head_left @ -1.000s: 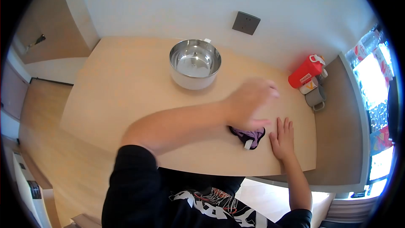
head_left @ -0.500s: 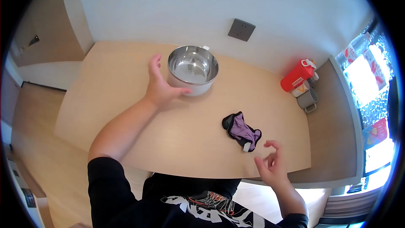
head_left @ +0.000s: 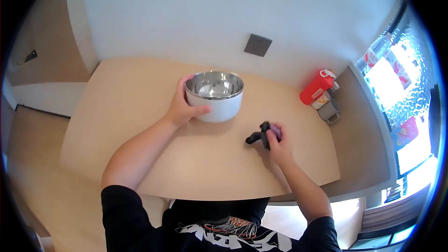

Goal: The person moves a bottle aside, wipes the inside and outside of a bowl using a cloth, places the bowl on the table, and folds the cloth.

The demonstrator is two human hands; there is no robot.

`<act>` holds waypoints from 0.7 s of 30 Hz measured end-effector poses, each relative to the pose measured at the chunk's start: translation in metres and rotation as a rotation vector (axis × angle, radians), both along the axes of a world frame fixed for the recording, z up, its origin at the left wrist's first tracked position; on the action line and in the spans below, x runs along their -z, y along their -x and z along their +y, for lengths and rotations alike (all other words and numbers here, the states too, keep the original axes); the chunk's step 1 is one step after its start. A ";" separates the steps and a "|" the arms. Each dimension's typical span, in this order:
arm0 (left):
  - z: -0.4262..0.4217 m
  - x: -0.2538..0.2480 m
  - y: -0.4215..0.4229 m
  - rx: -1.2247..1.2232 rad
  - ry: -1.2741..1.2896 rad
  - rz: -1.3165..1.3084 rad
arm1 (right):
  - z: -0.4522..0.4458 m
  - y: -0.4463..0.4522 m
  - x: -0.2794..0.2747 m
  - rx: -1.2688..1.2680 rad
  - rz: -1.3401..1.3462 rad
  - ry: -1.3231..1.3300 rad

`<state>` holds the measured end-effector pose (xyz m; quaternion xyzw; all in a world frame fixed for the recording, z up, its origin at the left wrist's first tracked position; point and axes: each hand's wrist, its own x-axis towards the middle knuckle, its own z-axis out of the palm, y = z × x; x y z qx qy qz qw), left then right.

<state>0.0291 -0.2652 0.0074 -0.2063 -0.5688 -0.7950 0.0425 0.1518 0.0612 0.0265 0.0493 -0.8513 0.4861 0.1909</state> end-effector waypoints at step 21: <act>0.017 0.006 -0.036 0.426 -0.399 -0.208 | -0.073 0.065 -0.033 -0.005 0.490 -0.005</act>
